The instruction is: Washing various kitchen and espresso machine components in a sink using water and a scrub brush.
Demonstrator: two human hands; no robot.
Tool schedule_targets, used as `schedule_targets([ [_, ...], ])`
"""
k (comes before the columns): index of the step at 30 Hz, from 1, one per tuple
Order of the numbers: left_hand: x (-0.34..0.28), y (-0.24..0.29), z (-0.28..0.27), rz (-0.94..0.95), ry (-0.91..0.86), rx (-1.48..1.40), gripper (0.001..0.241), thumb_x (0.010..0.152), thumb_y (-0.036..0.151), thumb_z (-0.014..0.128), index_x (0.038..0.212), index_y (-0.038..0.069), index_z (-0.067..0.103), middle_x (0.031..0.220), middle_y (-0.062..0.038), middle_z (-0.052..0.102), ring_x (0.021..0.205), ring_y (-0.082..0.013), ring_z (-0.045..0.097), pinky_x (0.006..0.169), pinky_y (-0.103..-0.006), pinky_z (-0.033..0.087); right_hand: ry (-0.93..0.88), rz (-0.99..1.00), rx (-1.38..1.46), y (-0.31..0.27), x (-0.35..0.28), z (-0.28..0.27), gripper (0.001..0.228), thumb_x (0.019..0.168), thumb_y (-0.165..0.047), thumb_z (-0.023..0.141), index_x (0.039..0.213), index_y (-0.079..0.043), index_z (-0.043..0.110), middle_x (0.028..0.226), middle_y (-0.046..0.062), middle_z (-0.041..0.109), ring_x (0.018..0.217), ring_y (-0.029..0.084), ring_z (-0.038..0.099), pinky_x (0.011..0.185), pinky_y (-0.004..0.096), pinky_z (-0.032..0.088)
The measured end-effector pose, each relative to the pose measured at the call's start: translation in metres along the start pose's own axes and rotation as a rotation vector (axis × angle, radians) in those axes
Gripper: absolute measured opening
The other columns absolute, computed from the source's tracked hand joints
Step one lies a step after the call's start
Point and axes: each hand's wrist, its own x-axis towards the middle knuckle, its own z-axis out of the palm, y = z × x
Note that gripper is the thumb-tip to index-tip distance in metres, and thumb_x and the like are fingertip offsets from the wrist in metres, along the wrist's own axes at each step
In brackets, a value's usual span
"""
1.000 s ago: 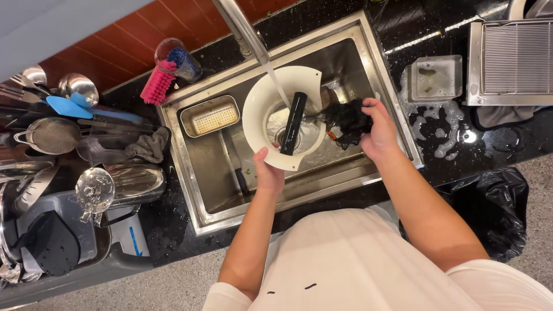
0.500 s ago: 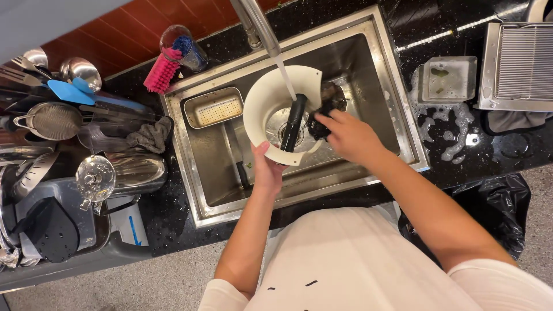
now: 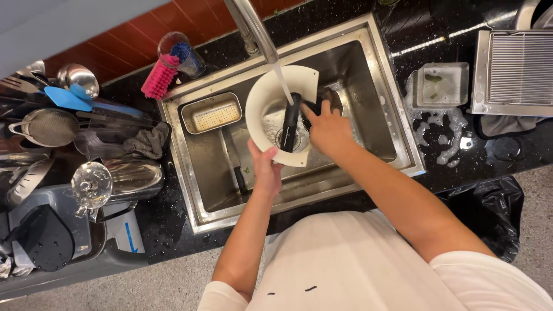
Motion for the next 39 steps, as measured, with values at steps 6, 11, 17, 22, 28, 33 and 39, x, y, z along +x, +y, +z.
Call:
schedule_targets([
  [6,0.001,-0.011,-0.001,0.025,0.067,-0.152,0.070,0.082,0.030,0.064,0.145,0.023,0.036,0.123,-0.006,0.048,0.110,-0.0249,0.056,0.084,-0.0491,0.055,0.112,-0.028,0.091,0.001,-0.006,0.017,0.064,0.093,-0.024,0.061,0.153,-0.011,0.043,0.119,0.016,0.053,0.107,0.033,0.061,0.078,0.050,0.056],
  [11,-0.001,-0.019,-0.002,-0.042,0.128,-0.191,0.069,0.082,0.031,0.063,0.145,0.027,0.038,0.113,-0.003,0.046,0.105,-0.0210,0.053,0.083,-0.0486,0.056,0.084,-0.043,0.093,0.007,-0.014,0.005,0.065,0.091,-0.026,0.062,0.152,-0.012,0.043,0.121,0.016,0.052,0.108,0.033,0.060,0.077,0.050,0.056],
  [17,-0.008,-0.016,0.000,-0.065,0.052,-0.117,0.064,0.079,0.028,0.064,0.135,0.027,0.035,0.117,-0.002,0.048,0.105,-0.0185,0.055,0.085,-0.0478,0.057,0.037,0.001,0.102,0.003,-0.015,0.000,0.063,0.093,-0.028,0.058,0.154,-0.024,0.044,0.123,0.015,0.052,0.111,0.032,0.060,0.081,0.049,0.056],
  [22,0.001,-0.033,-0.015,0.026,0.032,-0.233,0.057,0.088,0.031,0.066,0.139,0.022,0.041,0.111,-0.004,0.047,0.102,-0.0210,0.053,0.084,-0.0455,0.055,0.105,-0.026,0.135,0.007,-0.022,0.006,0.064,0.093,-0.030,0.058,0.153,-0.012,0.045,0.117,0.017,0.053,0.107,0.033,0.060,0.078,0.048,0.056],
  [28,-0.006,-0.014,0.003,-0.108,0.150,-0.186,0.063,0.075,0.044,0.062,0.134,0.032,0.040,0.103,0.000,0.052,0.097,-0.0200,0.057,0.077,-0.0519,0.054,0.229,-0.056,0.284,0.025,-0.026,0.026,0.047,0.093,-0.024,0.061,0.139,-0.011,0.061,0.107,0.015,0.056,0.095,0.034,0.064,0.077,0.049,0.055],
  [33,0.006,-0.042,-0.018,-0.130,0.129,-0.263,0.064,0.082,0.052,0.063,0.134,0.022,0.042,0.112,-0.004,0.051,0.107,-0.0254,0.057,0.087,-0.0570,0.053,0.280,-0.073,0.416,0.035,-0.039,0.024,0.035,0.097,-0.022,0.064,0.129,-0.011,0.068,0.106,0.017,0.060,0.085,0.038,0.066,0.075,0.048,0.054],
  [39,-0.013,0.015,0.027,-0.199,0.079,-0.238,0.087,0.080,0.064,0.054,0.148,0.012,0.038,0.140,-0.015,0.047,0.130,-0.0377,0.051,0.097,-0.0707,0.045,0.433,-0.057,0.776,0.046,-0.047,0.021,0.024,0.095,-0.017,0.069,0.117,-0.010,0.073,0.106,0.016,0.067,0.083,0.031,0.070,0.072,0.038,0.055],
])
